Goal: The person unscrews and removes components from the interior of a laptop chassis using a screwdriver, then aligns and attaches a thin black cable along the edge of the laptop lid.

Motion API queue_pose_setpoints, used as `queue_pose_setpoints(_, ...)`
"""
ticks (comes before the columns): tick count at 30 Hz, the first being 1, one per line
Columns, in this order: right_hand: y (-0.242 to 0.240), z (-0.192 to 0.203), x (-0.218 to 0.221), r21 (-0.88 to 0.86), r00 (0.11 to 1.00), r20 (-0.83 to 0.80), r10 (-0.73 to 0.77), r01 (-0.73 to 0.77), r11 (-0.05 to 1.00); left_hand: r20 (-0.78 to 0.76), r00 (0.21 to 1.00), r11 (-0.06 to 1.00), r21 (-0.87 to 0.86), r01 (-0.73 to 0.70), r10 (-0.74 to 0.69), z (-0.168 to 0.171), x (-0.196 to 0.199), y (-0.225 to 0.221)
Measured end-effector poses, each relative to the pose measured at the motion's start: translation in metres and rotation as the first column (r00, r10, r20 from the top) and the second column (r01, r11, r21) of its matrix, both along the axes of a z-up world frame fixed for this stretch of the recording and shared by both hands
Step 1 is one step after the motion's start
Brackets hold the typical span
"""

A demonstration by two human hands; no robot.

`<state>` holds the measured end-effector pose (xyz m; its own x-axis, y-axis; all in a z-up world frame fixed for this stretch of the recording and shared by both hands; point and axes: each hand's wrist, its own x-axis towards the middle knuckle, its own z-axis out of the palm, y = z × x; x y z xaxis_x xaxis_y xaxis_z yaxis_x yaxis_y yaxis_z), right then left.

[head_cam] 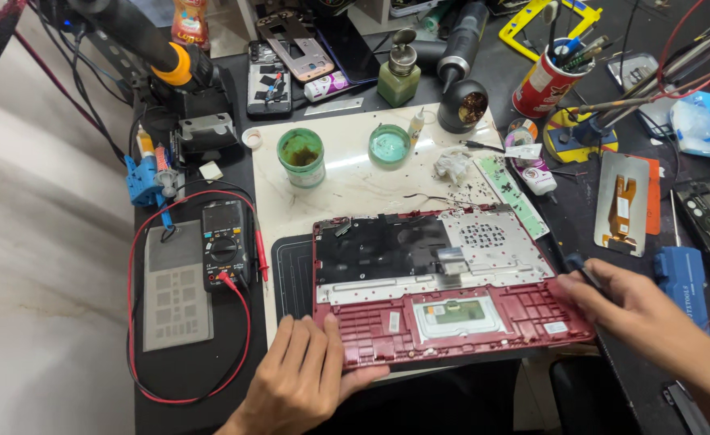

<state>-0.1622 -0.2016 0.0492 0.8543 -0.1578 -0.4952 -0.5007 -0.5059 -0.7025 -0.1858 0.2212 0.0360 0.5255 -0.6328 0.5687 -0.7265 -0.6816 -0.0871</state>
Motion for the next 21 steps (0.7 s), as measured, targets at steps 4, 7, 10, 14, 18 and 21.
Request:
queue_pose_setpoints(4,-0.035,-0.010,0.003,0.024,0.995,-0.042,-0.087,0.089,0.996,0.033,0.999,1.000,-0.018,-0.015,0.015,0.021,0.012,-0.001)
queue_pose_setpoints(7,-0.044,-0.013,0.005,0.020,0.993,-0.050,-0.103,0.104,0.994,0.057,0.998,0.999,-0.023,-0.034,0.035,0.034,0.020,-0.002)
queue_pose_setpoints(10,-0.038,-0.006,0.003,-0.014,0.990,-0.075,-0.118,0.117,0.993,0.059,0.998,1.000,-0.026,0.012,-0.010,0.037,0.021,0.000)
queue_pose_setpoints(14,-0.026,-0.003,0.000,-0.137,0.982,-0.171,-0.080,0.057,0.989,0.065,0.997,0.998,0.053,0.028,-0.032,0.024,0.012,0.003)
queue_pose_setpoints(18,-0.012,-0.015,-0.002,-0.144,0.924,0.086,0.372,-0.358,0.922,0.051,0.993,0.970,0.221,0.097,-0.111,-0.004,0.001,0.007)
queue_pose_setpoints(21,0.009,-0.013,-0.003,-0.475,0.942,-0.253,0.219,-0.318,0.821,0.047,0.989,0.948,0.295,0.122,-0.142,-0.026,-0.002,0.004)
